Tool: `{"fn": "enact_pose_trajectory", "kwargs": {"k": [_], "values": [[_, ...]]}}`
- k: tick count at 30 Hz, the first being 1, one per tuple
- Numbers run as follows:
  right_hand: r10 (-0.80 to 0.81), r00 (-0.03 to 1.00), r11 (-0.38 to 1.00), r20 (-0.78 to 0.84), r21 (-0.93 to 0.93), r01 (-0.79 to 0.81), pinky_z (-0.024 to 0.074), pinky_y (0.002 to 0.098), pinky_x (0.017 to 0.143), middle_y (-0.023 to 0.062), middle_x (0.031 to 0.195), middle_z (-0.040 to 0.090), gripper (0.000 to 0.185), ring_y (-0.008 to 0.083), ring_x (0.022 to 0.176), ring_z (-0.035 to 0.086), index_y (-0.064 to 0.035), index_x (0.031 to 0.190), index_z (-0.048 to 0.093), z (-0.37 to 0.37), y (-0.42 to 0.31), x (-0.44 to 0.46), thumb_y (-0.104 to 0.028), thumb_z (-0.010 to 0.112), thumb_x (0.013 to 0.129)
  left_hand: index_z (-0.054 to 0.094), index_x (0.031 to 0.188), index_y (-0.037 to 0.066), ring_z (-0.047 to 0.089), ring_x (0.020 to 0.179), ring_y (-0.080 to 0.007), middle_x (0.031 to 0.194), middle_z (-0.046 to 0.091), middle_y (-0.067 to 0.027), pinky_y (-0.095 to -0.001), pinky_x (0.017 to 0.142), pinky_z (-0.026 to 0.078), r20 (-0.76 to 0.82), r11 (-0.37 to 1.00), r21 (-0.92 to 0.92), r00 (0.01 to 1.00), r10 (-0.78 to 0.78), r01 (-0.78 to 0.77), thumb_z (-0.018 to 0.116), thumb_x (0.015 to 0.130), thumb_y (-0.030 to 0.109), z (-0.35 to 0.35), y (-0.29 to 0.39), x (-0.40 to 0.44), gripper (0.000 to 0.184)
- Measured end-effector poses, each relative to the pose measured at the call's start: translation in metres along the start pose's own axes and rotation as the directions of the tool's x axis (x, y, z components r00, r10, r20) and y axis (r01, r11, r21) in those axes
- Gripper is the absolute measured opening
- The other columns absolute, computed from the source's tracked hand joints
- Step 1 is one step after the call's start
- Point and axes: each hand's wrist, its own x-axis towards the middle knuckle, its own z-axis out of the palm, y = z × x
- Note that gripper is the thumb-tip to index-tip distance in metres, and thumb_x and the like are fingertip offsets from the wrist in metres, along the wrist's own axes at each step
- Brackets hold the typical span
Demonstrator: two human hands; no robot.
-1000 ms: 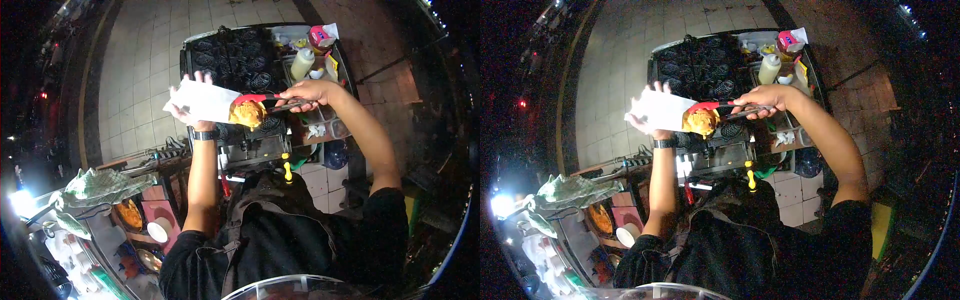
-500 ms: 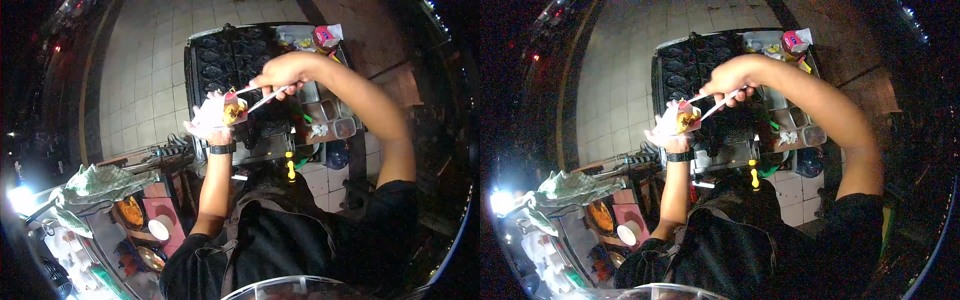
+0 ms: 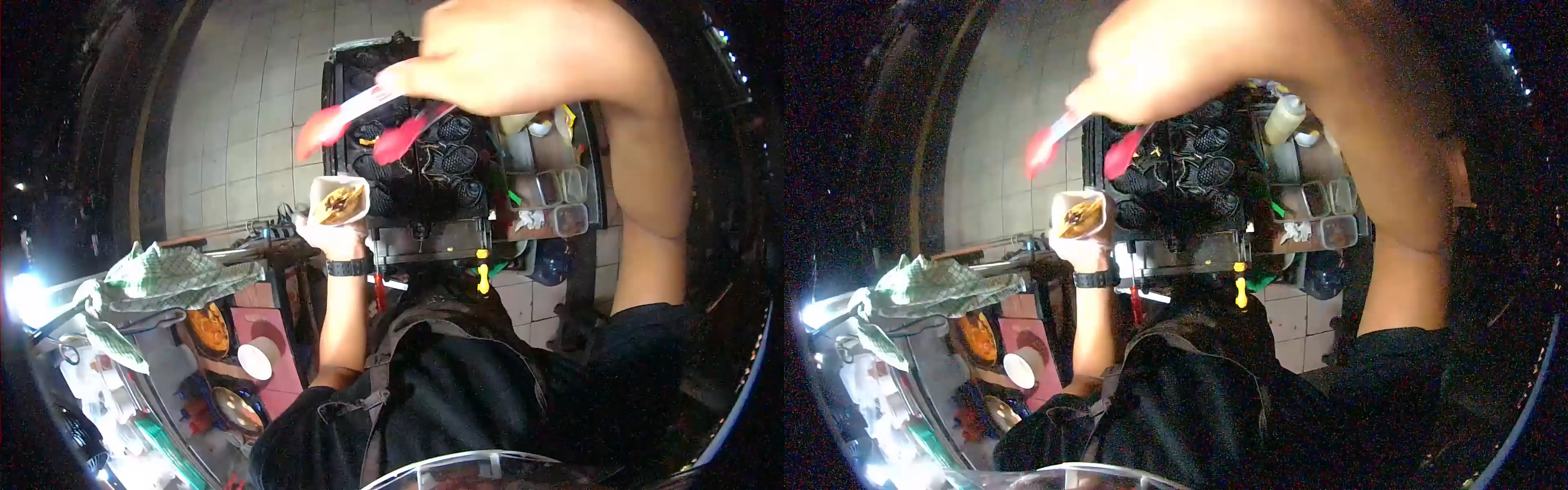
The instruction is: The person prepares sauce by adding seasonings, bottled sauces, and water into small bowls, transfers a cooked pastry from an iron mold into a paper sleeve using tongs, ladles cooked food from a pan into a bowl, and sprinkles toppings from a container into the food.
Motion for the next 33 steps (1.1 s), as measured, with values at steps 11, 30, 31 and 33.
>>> {"fn": "enact_pose_trajectory", "kwargs": {"k": [11,30,31,33], "values": [[-0.279,0.573,0.917,-0.771,-0.39,-0.078,0.0574,0.049,0.075,0.0125,0.085,0.074,0.042,0.037,0.083,0.072,-0.0116,0.089,0.077,0.076,0.095,0.22,-0.053,0.069,0.086,0.058,0.103,0.005,0.056,0.1,-0.037,0.101,0.058,-0.0181,-0.0531,0.09,0.052,-0.074,0.965,0.249,0.991,0.107,-0.086,0.059,0.091,0.035,0.0,0.02,-0.024,0.032],[-0.532,0.204,0.846,-0.822,-0.508,0.16,0.0538,0.0389,0.064,0.0037,0.081,0.068,0.027,0.0254,0.076,0.069,-0.0176,0.103,0.077,0.121,0.083,0.193,-0.04,0.07,0.088,0.06,0.112,-0.001,0.064,0.103,-0.0425,0.109,0.066,-0.0267,-0.0589,0.096,0.051,-0.055,0.937,0.339,0.992,0.115,-0.09,0.029,0.096,0.067,-0.007,0.027,-0.029,0.077],[-0.546,0.224,0.837,-0.808,-0.515,0.183,0.0524,0.0396,0.062,0.0043,0.079,0.066,0.028,0.0256,0.074,0.068,-0.0172,0.103,0.077,0.127,0.075,0.164,-0.04,0.07,0.088,0.06,0.112,-0.002,0.064,0.104,-0.0428,0.109,0.065,-0.0265,-0.0591,0.097,0.051,-0.054,0.937,0.343,0.995,0.089,-0.066,0.028,0.097,0.066,-0.006,0.024,-0.03,0.077],[-0.561,0.268,0.827,-0.783,-0.518,0.217,0.0509,0.0402,0.061,0.0047,0.076,0.063,0.029,0.0254,0.071,0.066,-0.0161,0.103,0.077,0.139,0.065,0.122,-0.039,0.071,0.087,0.058,0.123,0.004,0.062,0.107,-0.0467,0.116,0.063,-0.0238,-0.0628,0.094,0.052,-0.063,0.932,0.363,0.997,0.037,-0.012,0.039,0.095,0.063,-0.02,0.024,-0.023,0.068]]}}
